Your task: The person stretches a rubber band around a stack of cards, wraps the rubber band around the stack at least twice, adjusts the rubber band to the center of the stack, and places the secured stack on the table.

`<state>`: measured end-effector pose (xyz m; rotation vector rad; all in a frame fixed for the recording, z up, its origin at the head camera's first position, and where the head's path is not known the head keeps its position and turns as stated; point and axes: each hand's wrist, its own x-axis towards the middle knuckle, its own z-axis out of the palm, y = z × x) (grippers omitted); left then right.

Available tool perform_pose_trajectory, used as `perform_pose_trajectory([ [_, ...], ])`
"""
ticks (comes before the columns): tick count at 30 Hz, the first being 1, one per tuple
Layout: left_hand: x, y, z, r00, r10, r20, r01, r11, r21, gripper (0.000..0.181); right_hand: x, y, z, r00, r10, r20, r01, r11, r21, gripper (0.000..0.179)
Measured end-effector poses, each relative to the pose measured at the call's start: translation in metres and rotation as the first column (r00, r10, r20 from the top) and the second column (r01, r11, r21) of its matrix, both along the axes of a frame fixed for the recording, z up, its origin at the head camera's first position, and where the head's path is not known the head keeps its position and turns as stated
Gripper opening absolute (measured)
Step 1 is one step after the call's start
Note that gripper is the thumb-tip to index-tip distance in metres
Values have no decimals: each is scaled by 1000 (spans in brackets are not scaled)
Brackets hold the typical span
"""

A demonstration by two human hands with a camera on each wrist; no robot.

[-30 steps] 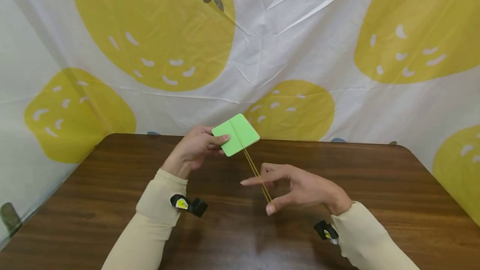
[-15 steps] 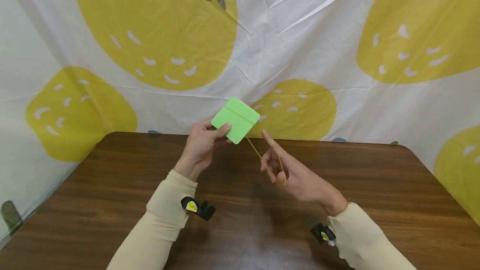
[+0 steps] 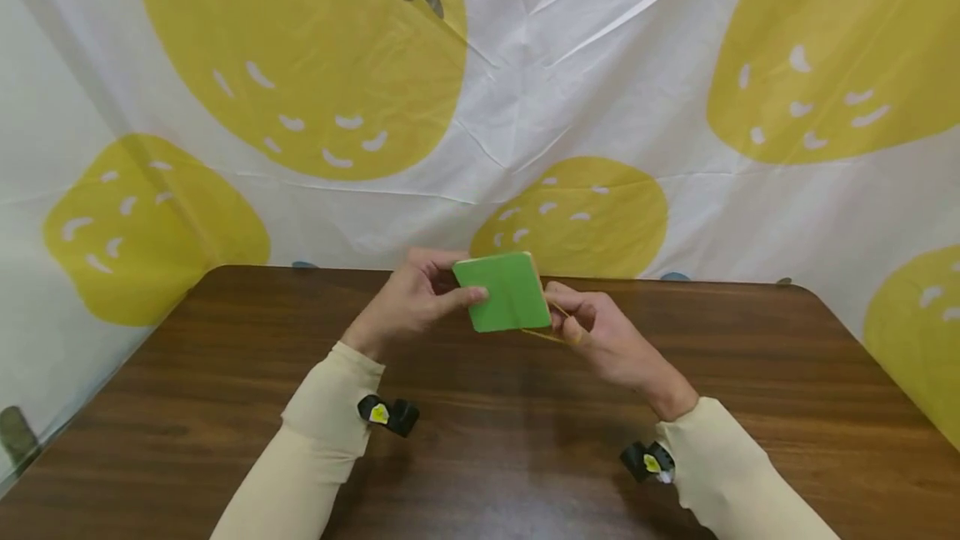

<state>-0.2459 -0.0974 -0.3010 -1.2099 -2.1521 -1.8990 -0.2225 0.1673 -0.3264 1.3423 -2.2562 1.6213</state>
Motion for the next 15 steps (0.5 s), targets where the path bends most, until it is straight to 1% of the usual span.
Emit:
perform_pose_trajectory([
  [1, 1, 0, 1, 999, -10, -50, 7, 998, -65, 10, 0, 0, 0, 1000, -11, 4, 11, 1000, -11, 79],
  [3, 4, 1, 5, 989, -29, -147, 4, 986, -164, 3, 0, -1, 0, 999, -41, 5, 41, 998, -39, 65],
  [6, 8, 4, 9, 965, -42, -261, -29, 964, -264, 8, 1, -2, 1, 993, -118, 1, 118, 991, -67, 46],
  [8, 11, 7, 11, 948, -38, -317, -64, 950, -306, 12, 2, -3, 1, 987, -161, 6, 161, 985, -63, 37],
  [10, 14, 10, 13, 927, -39, -372, -97, 935, -341, 14, 3, -4, 2, 979, -200, 28, 202, 979, -44, 30],
  [13, 18, 14, 16, 900, -42, -433, -136, 918, -372, 15, 4, -7, 2, 970, -236, 58, 237, 971, -11, 27],
  [15, 19, 16, 18, 884, -39, -466, -161, 910, -381, 15, 5, -8, 3, 965, -253, 66, 253, 967, 4, 30],
])
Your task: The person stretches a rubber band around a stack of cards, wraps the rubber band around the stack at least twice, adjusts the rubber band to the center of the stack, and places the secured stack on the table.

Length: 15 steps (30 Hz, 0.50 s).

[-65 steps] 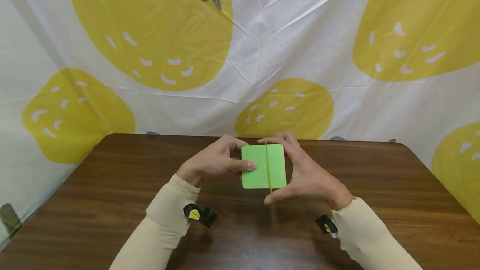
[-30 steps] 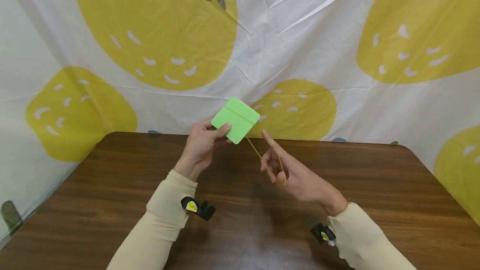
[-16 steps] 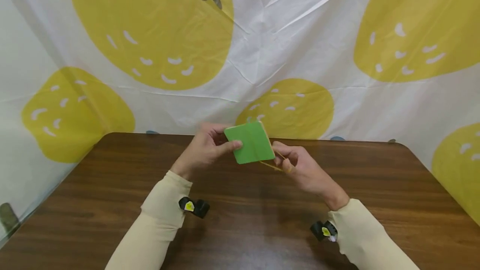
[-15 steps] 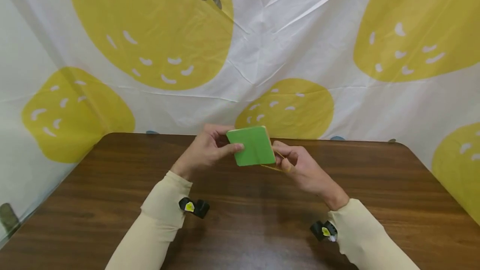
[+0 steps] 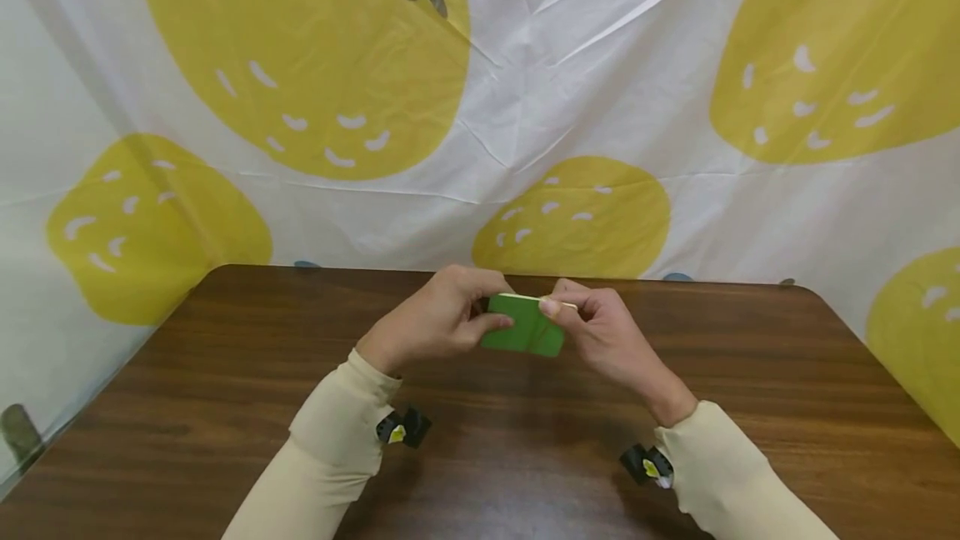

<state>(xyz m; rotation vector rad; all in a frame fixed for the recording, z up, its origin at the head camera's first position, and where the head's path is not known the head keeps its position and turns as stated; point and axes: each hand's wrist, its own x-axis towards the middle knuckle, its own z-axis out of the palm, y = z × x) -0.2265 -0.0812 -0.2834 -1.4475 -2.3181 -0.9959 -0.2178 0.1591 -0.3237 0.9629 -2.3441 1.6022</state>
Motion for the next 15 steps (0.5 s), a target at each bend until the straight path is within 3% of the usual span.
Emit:
perform_pose_trajectory([
  [5, 2, 2, 1, 999, 23, -31, -23, 1000, -9, 16, 0, -1, 1, 1000, -9, -1, 9, 1000, 1, 38],
  [7, 2, 3, 1, 999, 24, -26, -24, 1000, -10, 15, 1, 0, 3, 1000, -26, 5, 26, 1000, -4, 32],
  [11, 2, 4, -1, 1000, 28, 13, -27, 999, -27, 13, 3, 3, 6, 995, -83, 54, 84, 996, -22, 13],
  [15, 2, 4, -2, 996, 48, 80, -46, 998, -34, 10, 5, 6, 10, 994, -74, 77, 81, 993, -88, 12],
])
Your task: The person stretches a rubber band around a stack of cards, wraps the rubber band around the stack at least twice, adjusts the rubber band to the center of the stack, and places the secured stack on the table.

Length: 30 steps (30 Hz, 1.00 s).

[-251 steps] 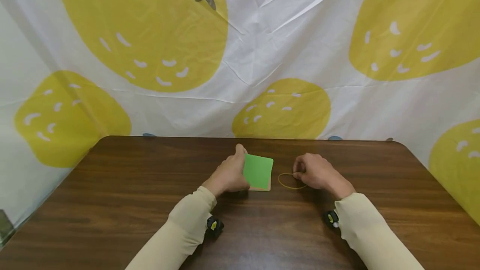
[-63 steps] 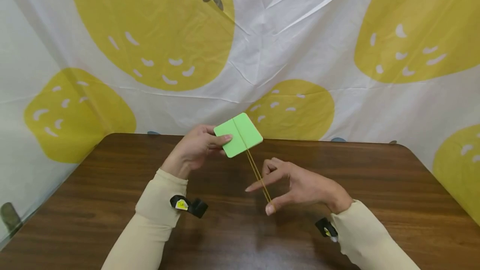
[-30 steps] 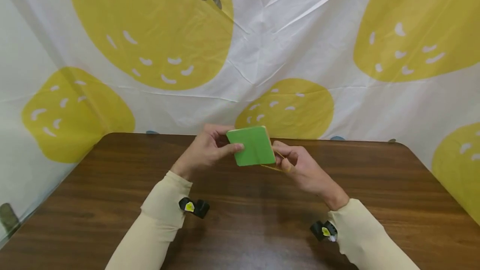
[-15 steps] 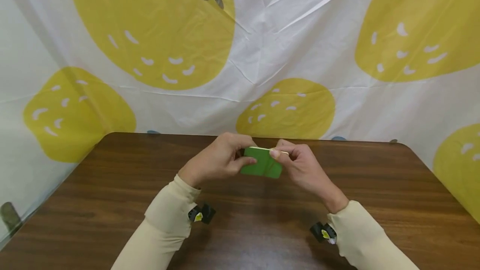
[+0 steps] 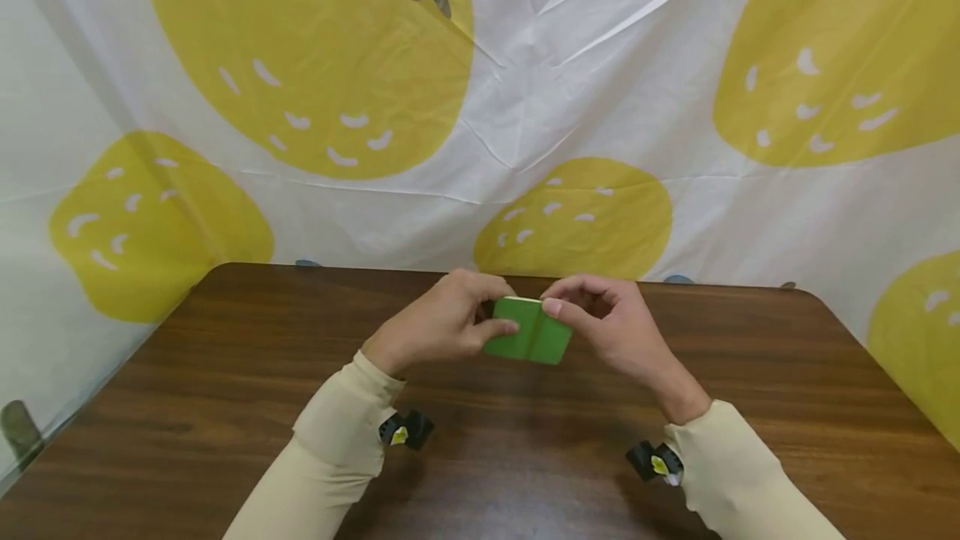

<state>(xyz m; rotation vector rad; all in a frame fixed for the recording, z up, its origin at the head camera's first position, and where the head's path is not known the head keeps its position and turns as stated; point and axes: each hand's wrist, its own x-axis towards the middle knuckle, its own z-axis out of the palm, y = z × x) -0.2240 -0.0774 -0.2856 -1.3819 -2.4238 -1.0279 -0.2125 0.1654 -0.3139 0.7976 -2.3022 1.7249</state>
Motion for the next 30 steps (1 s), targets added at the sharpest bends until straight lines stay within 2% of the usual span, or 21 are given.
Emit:
perform_pose_trajectory([
  [6, -1, -1, 1, 998, 36, 60, -36, 999, 2, 7, 2, 1, 4, 997, 49, -66, -54, 996, -74, 15],
  [10, -1, 1, 2, 995, 50, 83, -50, 999, 3, 7, 2, 0, 4, 995, 5, -99, -12, 998, -65, 11],
  [12, -1, 2, 2, 993, 64, 102, -69, 997, 40, 6, 3, 0, 4, 994, -11, -110, 4, 998, -62, 10],
  [15, 0, 2, 3, 988, 80, 136, -99, 985, 141, 5, 2, -1, 3, 991, -23, -130, 16, 998, -58, 9],
  [18, 0, 3, 2, 987, 80, 138, -109, 970, 216, 4, 2, -2, 3, 988, -20, -153, 12, 999, -52, 9],
  [20, 1, 3, 2, 989, 80, 126, -108, 966, 235, 4, 1, -2, 3, 986, -20, -167, 12, 999, -48, 10],
  [30, 4, 4, 3, 991, 77, 109, -101, 967, 233, 4, 3, -4, 2, 980, -32, -195, 22, 998, -56, 12],
])
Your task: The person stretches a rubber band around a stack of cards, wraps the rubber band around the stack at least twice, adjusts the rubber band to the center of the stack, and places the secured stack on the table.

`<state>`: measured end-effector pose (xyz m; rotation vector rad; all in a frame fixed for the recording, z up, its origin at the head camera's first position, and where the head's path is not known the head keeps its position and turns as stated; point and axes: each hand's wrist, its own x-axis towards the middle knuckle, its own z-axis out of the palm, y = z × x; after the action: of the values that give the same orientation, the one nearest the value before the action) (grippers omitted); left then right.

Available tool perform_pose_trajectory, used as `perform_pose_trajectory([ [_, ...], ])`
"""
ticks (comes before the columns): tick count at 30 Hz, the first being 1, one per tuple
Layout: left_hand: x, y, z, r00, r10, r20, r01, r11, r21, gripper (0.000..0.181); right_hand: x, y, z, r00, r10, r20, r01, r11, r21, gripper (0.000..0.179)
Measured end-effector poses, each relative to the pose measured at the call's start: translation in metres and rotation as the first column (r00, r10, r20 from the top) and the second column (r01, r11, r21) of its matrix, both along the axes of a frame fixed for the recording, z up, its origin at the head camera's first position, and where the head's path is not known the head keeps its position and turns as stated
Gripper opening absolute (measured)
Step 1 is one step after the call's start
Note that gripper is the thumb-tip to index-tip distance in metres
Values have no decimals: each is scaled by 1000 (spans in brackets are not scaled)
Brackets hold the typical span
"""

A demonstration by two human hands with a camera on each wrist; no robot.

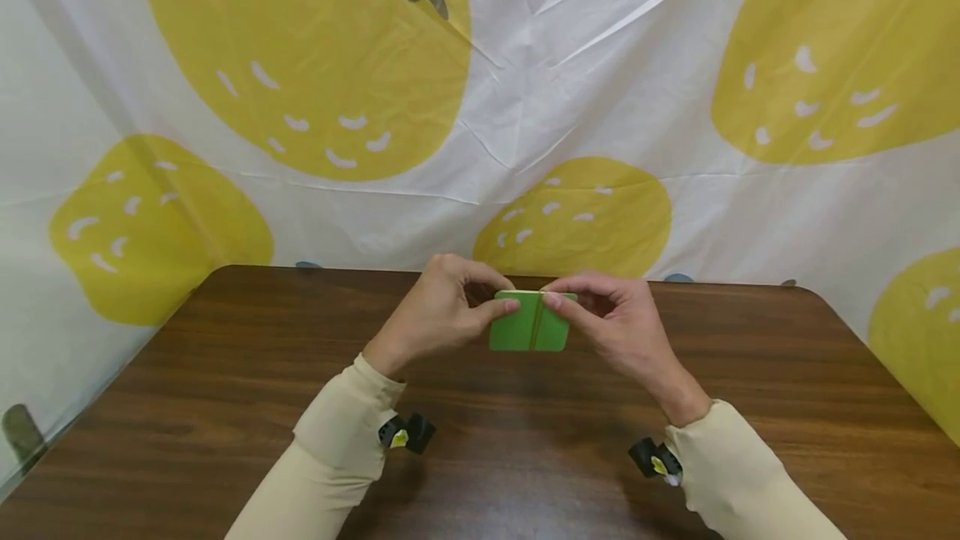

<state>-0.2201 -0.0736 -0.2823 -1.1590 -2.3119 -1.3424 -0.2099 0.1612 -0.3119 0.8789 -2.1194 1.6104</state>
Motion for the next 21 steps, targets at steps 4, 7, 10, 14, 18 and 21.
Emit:
perform_pose_trajectory([
  [4, 0, 0, 1, 999, 12, -30, -13, 1000, -18, 4, 0, -1, -1, 1000, -14, -17, 14, 1000, 7, 13],
  [7, 0, 0, 1, 999, 17, -46, -18, 999, -33, 4, 1, -1, -2, 999, -17, -27, 17, 1000, 11, 13],
  [10, 0, 0, 1, 998, 19, -58, -21, 999, -40, 4, 1, -2, -2, 999, -17, -32, 17, 1000, 9, 13],
  [14, 1, 3, 0, 997, -1, -74, -3, 998, -55, 3, 3, -4, -2, 999, 22, -31, -21, 999, 35, 15],
  [18, 2, 6, -2, 997, -11, -77, 6, 998, -67, 4, 5, -6, 0, 999, 47, -18, -46, 997, 61, 15],
  [21, 3, 6, -2, 997, 0, -73, -5, 998, -61, 4, 5, -6, 2, 1000, 25, -3, -25, 998, 51, 12],
])
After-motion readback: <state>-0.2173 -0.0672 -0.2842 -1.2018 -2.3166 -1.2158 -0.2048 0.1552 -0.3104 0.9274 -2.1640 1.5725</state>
